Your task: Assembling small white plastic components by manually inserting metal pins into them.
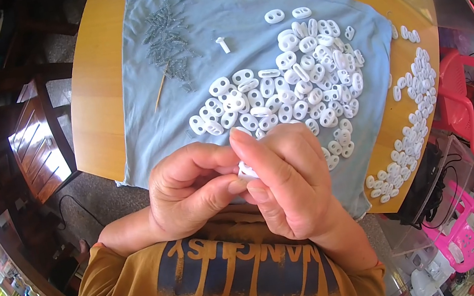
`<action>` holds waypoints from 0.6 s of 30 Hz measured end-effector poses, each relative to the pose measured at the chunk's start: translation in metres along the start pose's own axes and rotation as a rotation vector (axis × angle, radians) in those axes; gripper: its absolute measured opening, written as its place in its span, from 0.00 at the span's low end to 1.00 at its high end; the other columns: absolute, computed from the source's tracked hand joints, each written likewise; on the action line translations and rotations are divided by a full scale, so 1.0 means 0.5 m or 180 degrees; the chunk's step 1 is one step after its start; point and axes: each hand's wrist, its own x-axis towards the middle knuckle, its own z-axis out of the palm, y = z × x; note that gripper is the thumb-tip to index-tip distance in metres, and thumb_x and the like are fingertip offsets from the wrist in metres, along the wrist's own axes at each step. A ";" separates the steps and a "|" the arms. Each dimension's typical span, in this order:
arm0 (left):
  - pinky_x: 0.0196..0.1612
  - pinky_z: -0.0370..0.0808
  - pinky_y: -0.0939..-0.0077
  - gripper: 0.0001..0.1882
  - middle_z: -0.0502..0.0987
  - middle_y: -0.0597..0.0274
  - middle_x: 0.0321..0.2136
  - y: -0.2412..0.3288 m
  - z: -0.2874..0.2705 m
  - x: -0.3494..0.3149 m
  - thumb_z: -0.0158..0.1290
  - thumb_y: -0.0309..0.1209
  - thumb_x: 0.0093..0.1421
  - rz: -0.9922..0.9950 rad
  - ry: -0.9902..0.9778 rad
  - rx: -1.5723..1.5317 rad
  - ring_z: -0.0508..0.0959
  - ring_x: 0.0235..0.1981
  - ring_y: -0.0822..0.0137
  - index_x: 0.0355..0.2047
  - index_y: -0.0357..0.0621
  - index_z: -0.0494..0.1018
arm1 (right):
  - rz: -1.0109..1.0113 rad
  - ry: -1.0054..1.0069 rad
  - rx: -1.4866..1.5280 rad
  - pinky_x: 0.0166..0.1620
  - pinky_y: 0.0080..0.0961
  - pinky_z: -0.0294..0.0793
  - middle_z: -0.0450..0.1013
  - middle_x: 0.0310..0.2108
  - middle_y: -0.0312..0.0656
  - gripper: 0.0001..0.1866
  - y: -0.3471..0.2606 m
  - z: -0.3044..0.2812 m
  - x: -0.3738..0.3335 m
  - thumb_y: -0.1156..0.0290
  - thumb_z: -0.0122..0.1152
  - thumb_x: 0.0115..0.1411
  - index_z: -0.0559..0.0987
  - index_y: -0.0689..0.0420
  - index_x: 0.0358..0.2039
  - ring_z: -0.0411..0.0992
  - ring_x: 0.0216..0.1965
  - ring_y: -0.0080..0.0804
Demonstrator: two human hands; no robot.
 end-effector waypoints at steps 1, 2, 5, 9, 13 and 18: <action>0.35 0.76 0.83 0.11 0.77 0.60 0.32 -0.003 -0.003 -0.002 0.53 0.19 0.58 -0.0004 0.0008 -0.0012 0.78 0.34 0.75 0.42 0.33 0.71 | -0.0007 -0.0016 0.0023 0.28 0.26 0.62 0.66 0.27 0.37 0.18 0.001 0.004 -0.001 0.71 0.50 0.60 0.72 0.68 0.49 0.63 0.25 0.29; 0.35 0.76 0.83 0.10 0.78 0.59 0.32 -0.005 0.002 -0.002 0.52 0.19 0.58 0.0011 0.0024 -0.0003 0.78 0.34 0.75 0.41 0.33 0.71 | -0.0019 -0.0004 0.0050 0.28 0.26 0.62 0.67 0.27 0.37 0.18 0.001 0.001 -0.002 0.72 0.50 0.60 0.72 0.68 0.49 0.63 0.25 0.29; 0.35 0.76 0.83 0.08 0.78 0.59 0.32 -0.005 0.011 0.001 0.51 0.19 0.59 0.0027 0.0053 -0.0003 0.78 0.33 0.75 0.40 0.33 0.71 | -0.0015 0.0095 0.0072 0.27 0.26 0.62 0.67 0.26 0.37 0.17 0.004 0.003 -0.006 0.74 0.50 0.59 0.72 0.68 0.48 0.63 0.25 0.29; 0.35 0.76 0.83 0.07 0.78 0.59 0.33 -0.008 -0.001 0.009 0.50 0.19 0.60 0.0123 -0.0071 0.0204 0.78 0.33 0.75 0.39 0.32 0.71 | -0.0088 0.0118 0.0007 0.26 0.26 0.62 0.67 0.26 0.37 0.16 0.015 0.010 -0.005 0.75 0.49 0.59 0.73 0.68 0.47 0.62 0.24 0.29; 0.35 0.76 0.83 0.06 0.78 0.59 0.32 -0.005 0.001 0.012 0.50 0.19 0.60 -0.0005 0.0038 -0.0013 0.78 0.33 0.75 0.38 0.33 0.71 | -0.0086 0.0107 0.0051 0.26 0.26 0.62 0.67 0.26 0.37 0.16 0.019 0.011 -0.001 0.75 0.49 0.59 0.73 0.67 0.46 0.63 0.24 0.30; 0.42 0.76 0.80 0.10 0.76 0.58 0.37 0.007 0.005 0.017 0.47 0.18 0.61 -0.0313 -0.0075 -0.1016 0.76 0.39 0.73 0.44 0.33 0.68 | -0.0069 0.0176 -0.0071 0.26 0.26 0.63 0.68 0.27 0.38 0.17 0.013 0.008 0.011 0.73 0.49 0.60 0.72 0.67 0.48 0.64 0.23 0.30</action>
